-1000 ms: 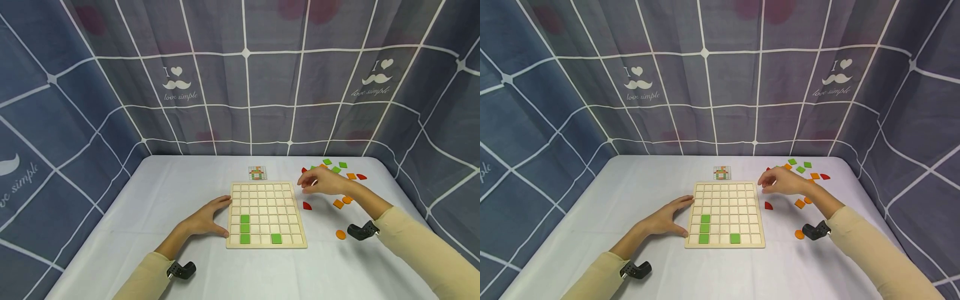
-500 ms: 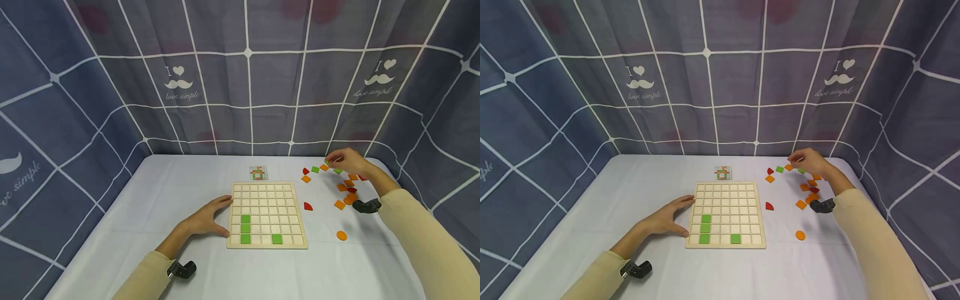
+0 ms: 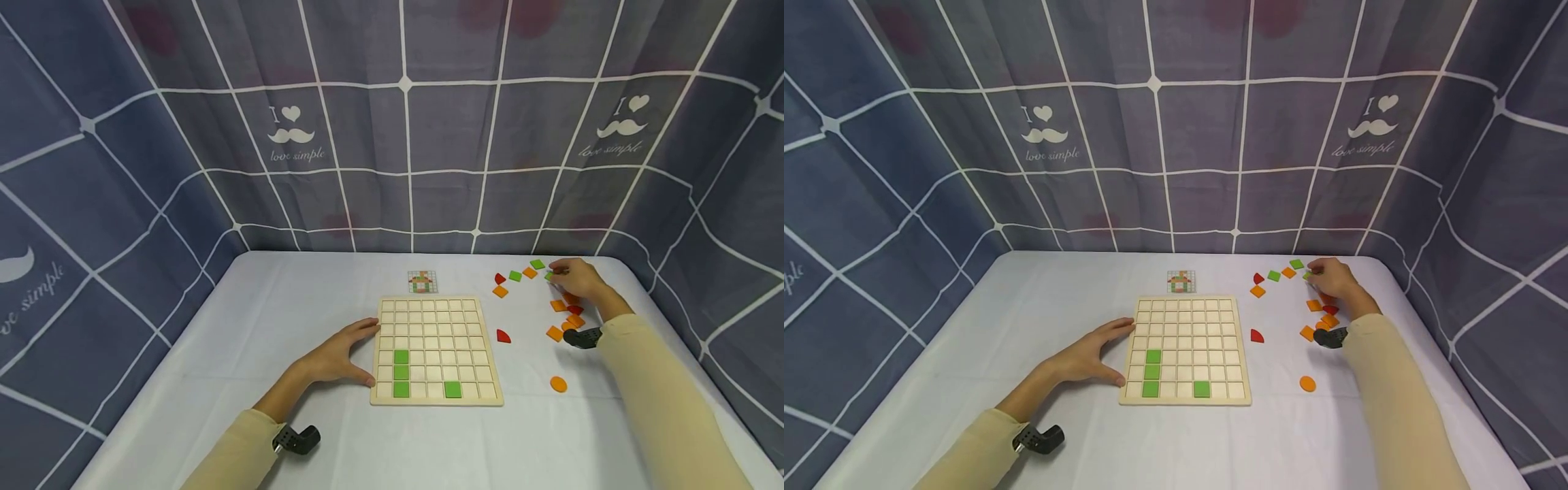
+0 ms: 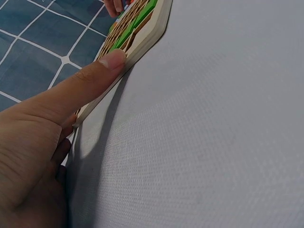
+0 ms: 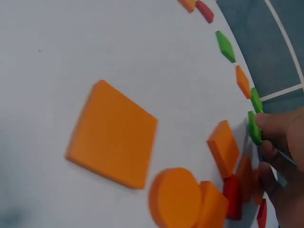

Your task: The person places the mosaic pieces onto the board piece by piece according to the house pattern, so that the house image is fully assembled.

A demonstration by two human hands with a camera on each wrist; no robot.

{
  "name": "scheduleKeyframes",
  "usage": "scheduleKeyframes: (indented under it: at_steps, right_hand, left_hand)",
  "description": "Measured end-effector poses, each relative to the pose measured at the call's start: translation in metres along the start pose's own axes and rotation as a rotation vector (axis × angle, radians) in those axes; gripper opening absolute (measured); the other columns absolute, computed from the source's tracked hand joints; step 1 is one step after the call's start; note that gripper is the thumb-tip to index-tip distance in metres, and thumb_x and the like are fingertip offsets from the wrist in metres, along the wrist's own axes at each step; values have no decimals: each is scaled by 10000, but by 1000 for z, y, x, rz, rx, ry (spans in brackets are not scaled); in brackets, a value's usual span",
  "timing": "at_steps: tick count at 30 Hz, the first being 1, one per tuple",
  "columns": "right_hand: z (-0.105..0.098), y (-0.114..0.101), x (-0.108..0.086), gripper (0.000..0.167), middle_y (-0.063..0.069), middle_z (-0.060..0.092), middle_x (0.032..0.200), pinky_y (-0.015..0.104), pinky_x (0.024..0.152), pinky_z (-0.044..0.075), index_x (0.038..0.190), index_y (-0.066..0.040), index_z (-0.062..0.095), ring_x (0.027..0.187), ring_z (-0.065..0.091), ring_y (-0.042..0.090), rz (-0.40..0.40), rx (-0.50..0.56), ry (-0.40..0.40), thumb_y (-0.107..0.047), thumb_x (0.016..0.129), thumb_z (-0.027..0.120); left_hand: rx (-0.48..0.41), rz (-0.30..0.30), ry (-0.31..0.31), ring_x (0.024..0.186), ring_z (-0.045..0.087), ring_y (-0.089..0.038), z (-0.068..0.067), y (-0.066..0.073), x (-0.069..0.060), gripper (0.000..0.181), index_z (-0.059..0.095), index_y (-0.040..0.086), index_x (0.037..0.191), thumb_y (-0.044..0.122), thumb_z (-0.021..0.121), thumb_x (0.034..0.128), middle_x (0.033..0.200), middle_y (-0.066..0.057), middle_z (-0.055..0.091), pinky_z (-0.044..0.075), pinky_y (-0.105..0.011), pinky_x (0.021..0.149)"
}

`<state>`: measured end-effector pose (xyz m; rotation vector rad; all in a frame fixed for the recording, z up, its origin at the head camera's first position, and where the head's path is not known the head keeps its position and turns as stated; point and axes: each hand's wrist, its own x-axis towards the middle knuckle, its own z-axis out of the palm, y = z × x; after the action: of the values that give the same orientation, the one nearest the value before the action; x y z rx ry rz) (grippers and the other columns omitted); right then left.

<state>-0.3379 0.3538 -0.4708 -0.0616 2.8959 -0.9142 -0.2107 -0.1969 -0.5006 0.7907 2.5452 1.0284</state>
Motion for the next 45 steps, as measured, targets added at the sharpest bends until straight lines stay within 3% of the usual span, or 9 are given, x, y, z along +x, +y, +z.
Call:
scheduleKeyframes:
  at_steps: [4, 13, 18, 27, 36, 45]
  right_hand:
    - [9, 2, 5, 387, 332, 588, 1254, 638, 1066, 390, 1345, 127, 568, 1127, 536, 469, -39, -54, 32, -85, 1024, 595]
    - [8, -6, 2, 291, 276, 626, 1127, 623, 1008, 425, 1222, 79, 658, 1039, 551, 436, -42, -41, 61, -18, 949, 671]
    - [1, -9, -4, 260, 233, 635, 1092, 528, 893, 483, 1202, 49, 674, 945, 536, 374, -35, -12, 22, -53, 964, 688]
    - [-1, -28, -10, 298, 167, 670, 1067, 327, 729, 533, 1200, 46, 686, 895, 581, 306, -107, 25, -66, -131, 965, 734]
    - [9, -54, -19, 332, 100, 698, 1026, 307, 783, 546, 1200, 57, 693, 941, 614, 288, -200, 42, -100, -137, 944, 773]
    - [24, -82, -29, 217, 52, 715, 989, 323, 816, 563, 1096, 35, 725, 916, 645, 252, -336, 84, -170, -54, 908, 784]
  left_hand:
    - [-1, 1, -4, 1543, 189, -330, -2, 1, 0, 1122, 381, 45, 1595, 393, 968, 705, 1681, -75, 262, 210, -545, 1216]
    - [6, 5, -3, 1542, 190, -335, -1, 1, -1, 1117, 387, 43, 1592, 393, 969, 705, 1680, -80, 263, 212, -545, 1216]
    - [1, -2, 0, 1542, 191, -332, 1, 1, 1, 1118, 390, 59, 1595, 406, 968, 703, 1680, -72, 264, 214, -547, 1215]
    - [9, -8, 9, 1538, 198, -352, 0, -3, -3, 1125, 397, 48, 1589, 405, 973, 691, 1678, -82, 268, 220, -568, 1207]
    - [6, 11, 12, 1536, 205, -351, 0, -2, -1, 1116, 398, 48, 1589, 419, 965, 702, 1676, -81, 272, 225, -571, 1205]
    - [15, 3, 6, 1540, 195, -338, -1, 0, 0, 1124, 390, 51, 1593, 426, 964, 703, 1679, -75, 267, 215, -555, 1212]
